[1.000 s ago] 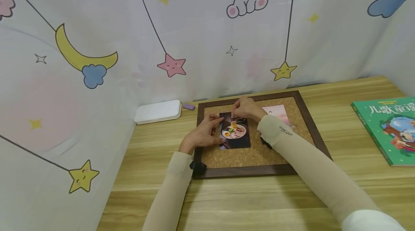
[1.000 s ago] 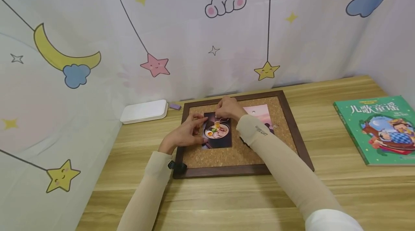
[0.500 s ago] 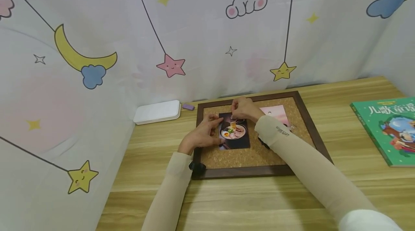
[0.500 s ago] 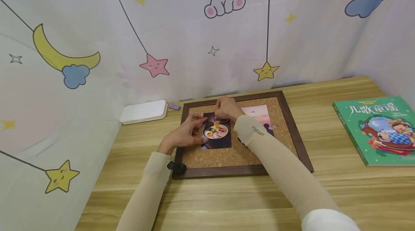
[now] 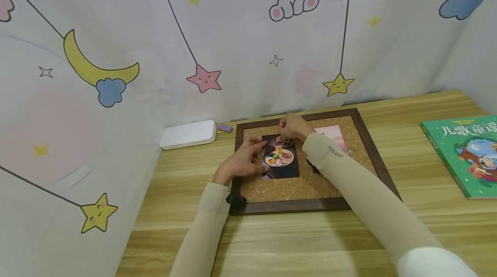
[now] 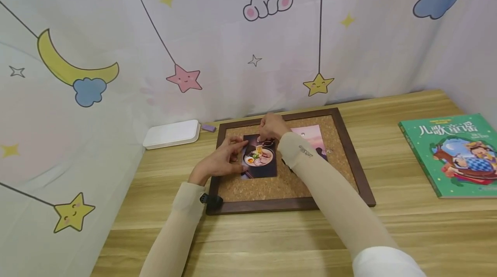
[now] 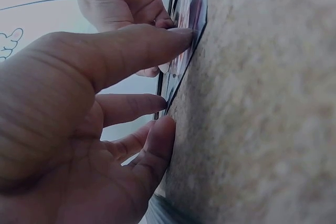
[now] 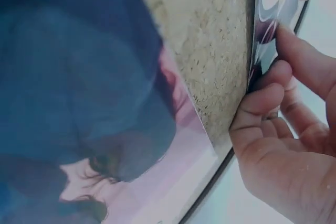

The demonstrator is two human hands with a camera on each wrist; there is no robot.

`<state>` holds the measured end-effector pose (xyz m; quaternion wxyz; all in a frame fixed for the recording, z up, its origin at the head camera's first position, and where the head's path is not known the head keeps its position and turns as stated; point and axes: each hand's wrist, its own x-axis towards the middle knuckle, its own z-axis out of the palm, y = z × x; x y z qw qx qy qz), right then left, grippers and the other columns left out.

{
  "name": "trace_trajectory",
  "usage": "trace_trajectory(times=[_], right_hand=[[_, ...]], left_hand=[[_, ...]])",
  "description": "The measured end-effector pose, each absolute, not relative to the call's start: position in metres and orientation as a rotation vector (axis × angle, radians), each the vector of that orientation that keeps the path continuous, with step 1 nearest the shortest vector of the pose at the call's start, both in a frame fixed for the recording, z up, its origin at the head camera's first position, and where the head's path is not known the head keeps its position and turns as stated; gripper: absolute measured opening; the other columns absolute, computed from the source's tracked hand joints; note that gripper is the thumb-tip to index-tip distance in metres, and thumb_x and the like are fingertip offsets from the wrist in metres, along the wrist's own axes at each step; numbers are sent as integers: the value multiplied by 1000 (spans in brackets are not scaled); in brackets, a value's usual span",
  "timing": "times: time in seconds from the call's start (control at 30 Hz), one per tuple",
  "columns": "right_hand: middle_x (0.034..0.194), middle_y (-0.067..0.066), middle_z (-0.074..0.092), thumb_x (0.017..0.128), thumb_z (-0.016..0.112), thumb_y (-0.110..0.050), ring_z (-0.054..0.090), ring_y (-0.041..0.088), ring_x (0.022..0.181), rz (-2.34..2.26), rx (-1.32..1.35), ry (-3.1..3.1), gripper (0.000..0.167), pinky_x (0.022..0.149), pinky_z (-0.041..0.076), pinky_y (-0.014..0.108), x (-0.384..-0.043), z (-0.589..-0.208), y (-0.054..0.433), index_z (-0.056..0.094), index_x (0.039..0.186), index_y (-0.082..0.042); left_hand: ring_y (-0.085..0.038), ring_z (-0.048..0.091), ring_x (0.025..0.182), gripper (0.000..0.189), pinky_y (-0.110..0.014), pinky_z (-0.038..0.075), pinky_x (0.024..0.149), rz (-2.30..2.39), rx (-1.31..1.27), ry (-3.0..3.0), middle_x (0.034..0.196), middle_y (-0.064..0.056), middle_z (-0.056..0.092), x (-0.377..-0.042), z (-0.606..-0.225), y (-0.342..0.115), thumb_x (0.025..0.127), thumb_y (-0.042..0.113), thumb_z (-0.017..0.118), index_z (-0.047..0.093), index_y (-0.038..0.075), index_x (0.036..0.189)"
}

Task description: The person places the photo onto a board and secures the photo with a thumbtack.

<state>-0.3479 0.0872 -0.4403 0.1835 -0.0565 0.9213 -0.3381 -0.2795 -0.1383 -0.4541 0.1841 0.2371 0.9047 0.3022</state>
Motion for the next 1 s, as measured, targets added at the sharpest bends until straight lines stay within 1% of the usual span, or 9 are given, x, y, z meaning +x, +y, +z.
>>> trace_trajectory(times=[0.17,0.3,0.43,0.5,0.7,0.93,1.0], right_hand=[[79,0,58,94,80,-13,54,18,73,-1049,-125,2488,13,67,46,31,-351,-439,91,68,90,-9],[76,-1,57,94,80,-14,54,16,73,-1068,-134,2494,14,68,45,30,-351,-440,92,68,89,-8],[80,-1,58,92,83,-14,55,16,74,-1045,-140,2547,16,69,45,29,-350,-441,92,68,88,-8],[82,0,60,92,84,-14,56,16,75,-1042,-128,2554,16,69,46,29,-349,-440,92,70,90,-8],[82,1,63,92,84,-13,59,17,77,-1003,-116,2565,14,70,48,29,-348,-438,91,71,93,-8],[89,3,63,90,84,-12,58,19,82,-1015,-162,2601,14,71,46,30,-346,-442,91,71,92,-9],[90,3,64,91,83,-13,58,19,82,-1045,-196,2589,13,72,47,30,-347,-446,94,71,93,-9]], left_hand=[[-21,50,107,86,-30,44,90,865,672,2545,163,-13,31,-279,-454,-140,93,18,83,40,6,166],[-22,50,108,86,-31,45,91,865,682,2541,163,-14,32,-279,-453,-141,92,19,83,40,5,166],[-23,52,111,86,-31,46,93,870,673,2539,164,-14,31,-279,-452,-140,92,20,84,40,6,166],[-23,52,111,86,-31,46,93,872,673,2539,164,-15,31,-280,-453,-139,92,20,84,41,5,165],[-22,51,108,86,-30,45,91,872,680,2537,163,-14,31,-279,-453,-138,92,18,83,40,5,166],[-22,51,110,85,-30,45,92,856,684,2537,164,-13,31,-279,-454,-140,94,20,83,39,5,166],[-22,51,110,85,-31,45,93,856,686,2535,164,-14,30,-279,-454,-140,94,19,82,39,6,166]])
